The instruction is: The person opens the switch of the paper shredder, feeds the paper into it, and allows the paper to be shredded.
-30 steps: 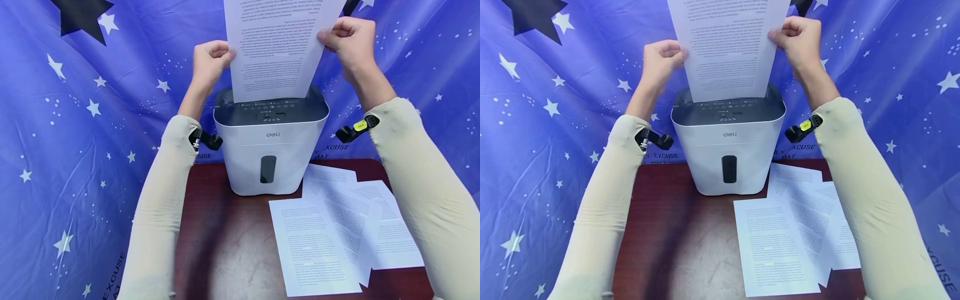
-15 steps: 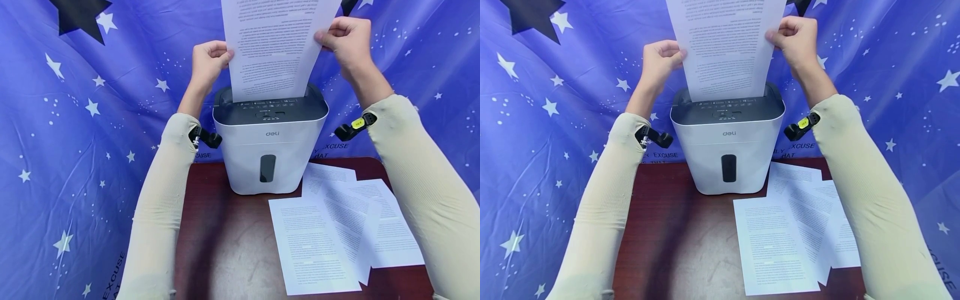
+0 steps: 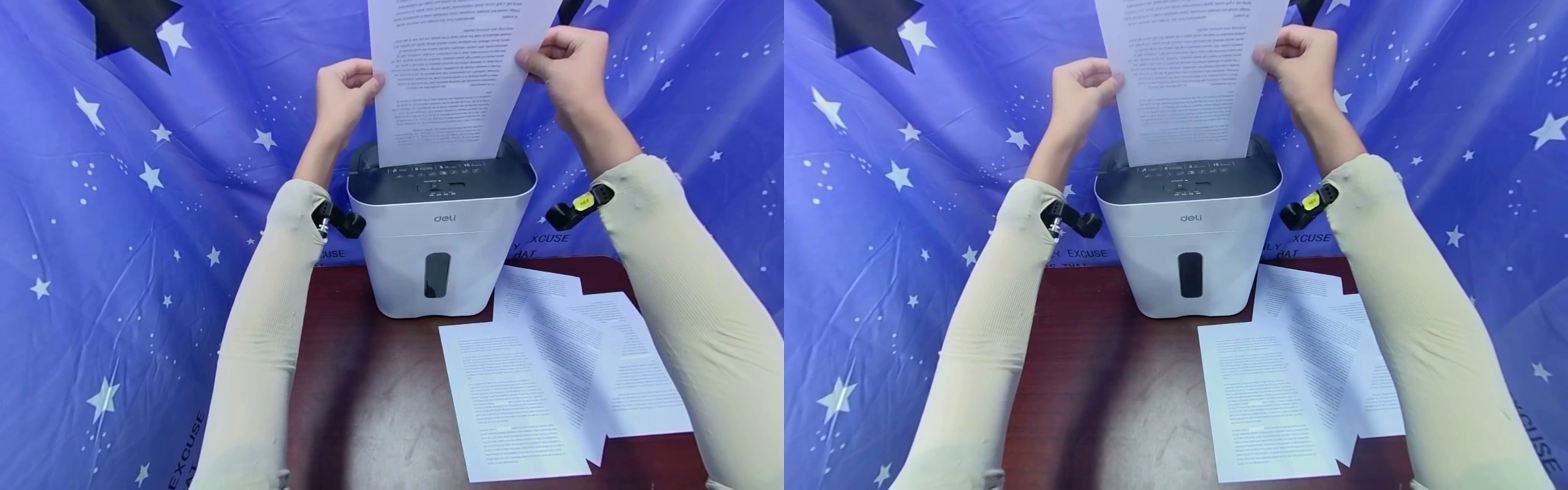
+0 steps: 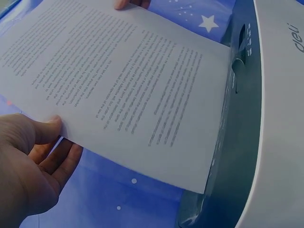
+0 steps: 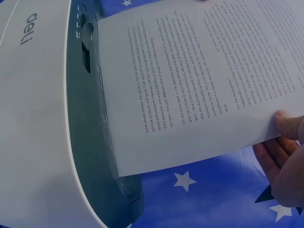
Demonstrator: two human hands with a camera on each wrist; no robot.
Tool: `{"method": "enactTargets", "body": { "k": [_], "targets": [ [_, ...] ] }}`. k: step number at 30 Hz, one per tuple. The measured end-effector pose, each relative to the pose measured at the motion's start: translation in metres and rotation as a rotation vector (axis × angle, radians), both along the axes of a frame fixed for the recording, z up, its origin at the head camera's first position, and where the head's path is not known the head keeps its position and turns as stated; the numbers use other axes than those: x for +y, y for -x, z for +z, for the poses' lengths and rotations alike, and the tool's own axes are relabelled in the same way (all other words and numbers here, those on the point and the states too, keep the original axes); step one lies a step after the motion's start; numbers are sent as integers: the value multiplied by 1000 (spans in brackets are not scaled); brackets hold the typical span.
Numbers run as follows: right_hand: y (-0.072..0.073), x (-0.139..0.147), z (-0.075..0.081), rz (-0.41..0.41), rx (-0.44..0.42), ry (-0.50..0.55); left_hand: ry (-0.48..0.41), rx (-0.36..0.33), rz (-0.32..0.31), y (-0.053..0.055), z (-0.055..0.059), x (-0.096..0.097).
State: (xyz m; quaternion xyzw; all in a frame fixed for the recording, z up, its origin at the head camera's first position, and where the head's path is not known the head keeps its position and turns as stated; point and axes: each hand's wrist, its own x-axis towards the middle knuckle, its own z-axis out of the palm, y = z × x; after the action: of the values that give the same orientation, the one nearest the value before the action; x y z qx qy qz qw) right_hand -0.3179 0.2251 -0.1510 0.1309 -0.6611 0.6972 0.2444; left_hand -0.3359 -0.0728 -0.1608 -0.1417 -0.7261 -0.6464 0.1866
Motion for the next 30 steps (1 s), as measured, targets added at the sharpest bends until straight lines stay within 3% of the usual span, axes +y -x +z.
{"method": "enactTargets", "body": {
  "k": [22, 30],
  "targets": [
    [-2, 0, 4, 3, -44, -25, -1, -48, -12, -4, 2, -3],
    [-2, 1, 3, -5, -22, -38, -4, -50, -11, -3, 1, -1]
  ]
}}
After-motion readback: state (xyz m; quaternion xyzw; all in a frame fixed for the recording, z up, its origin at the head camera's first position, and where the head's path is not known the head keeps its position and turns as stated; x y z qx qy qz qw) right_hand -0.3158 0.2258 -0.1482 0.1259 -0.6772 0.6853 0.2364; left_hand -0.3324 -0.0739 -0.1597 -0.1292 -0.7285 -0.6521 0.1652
